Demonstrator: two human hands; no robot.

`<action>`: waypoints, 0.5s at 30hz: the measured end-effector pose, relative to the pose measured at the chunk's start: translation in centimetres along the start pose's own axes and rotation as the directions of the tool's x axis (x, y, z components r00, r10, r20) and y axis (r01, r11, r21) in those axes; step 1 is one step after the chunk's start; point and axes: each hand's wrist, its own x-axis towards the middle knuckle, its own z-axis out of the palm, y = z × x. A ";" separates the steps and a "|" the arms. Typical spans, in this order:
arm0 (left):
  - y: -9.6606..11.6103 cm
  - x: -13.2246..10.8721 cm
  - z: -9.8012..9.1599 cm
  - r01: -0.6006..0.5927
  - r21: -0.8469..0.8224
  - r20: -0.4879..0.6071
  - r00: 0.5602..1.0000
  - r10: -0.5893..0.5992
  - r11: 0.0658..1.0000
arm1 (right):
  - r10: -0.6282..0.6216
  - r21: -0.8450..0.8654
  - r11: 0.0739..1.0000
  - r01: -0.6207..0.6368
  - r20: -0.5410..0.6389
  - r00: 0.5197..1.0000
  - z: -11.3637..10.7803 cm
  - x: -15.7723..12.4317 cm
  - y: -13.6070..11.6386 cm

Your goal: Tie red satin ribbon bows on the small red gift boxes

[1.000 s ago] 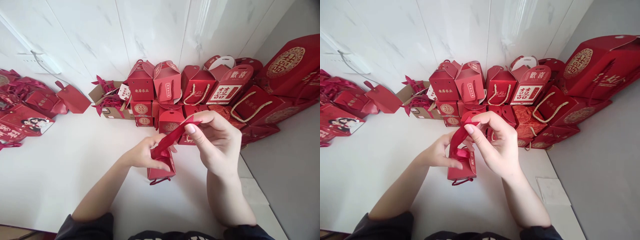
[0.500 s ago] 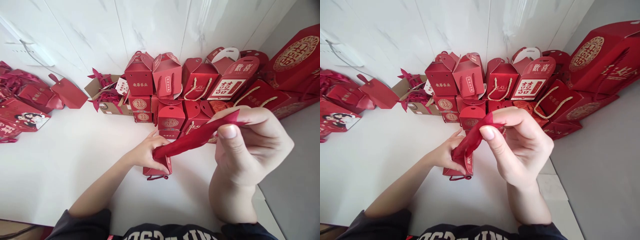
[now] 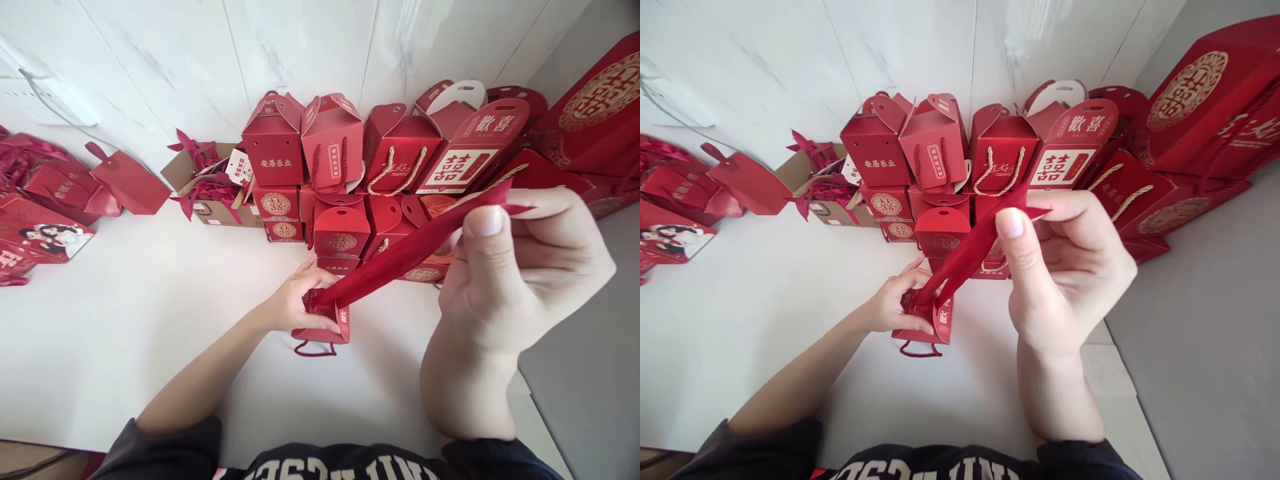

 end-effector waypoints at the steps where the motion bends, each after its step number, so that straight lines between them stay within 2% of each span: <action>1: -0.1 0.0 0.1 -0.003 -0.020 0.018 1.000 0.003 1.000 | -0.004 -0.010 1.000 0.004 -0.007 1.000 -0.1 0.1 0.1; 5: -0.3 0.0 0.6 0.064 -0.001 0.089 0.994 -0.064 0.998 | 0.012 0.006 1.000 -0.012 0.002 1.000 -0.1 0.1 0.3; 8: -0.4 0.2 1.4 0.109 0.069 0.077 0.990 -0.114 0.992 | 0.032 0.068 0.997 -0.038 0.084 0.996 0.1 -0.3 0.1; 12: -0.9 0.3 2.3 0.090 -0.033 0.005 0.996 -0.090 0.995 | 0.102 0.147 0.979 -0.138 0.228 0.968 0.6 -1.1 -0.7; 15: -1.3 0.1 2.7 0.102 -0.114 -0.011 0.995 -0.104 0.988 | 0.124 0.233 0.956 -0.177 0.225 0.966 0.8 -1.3 -1.3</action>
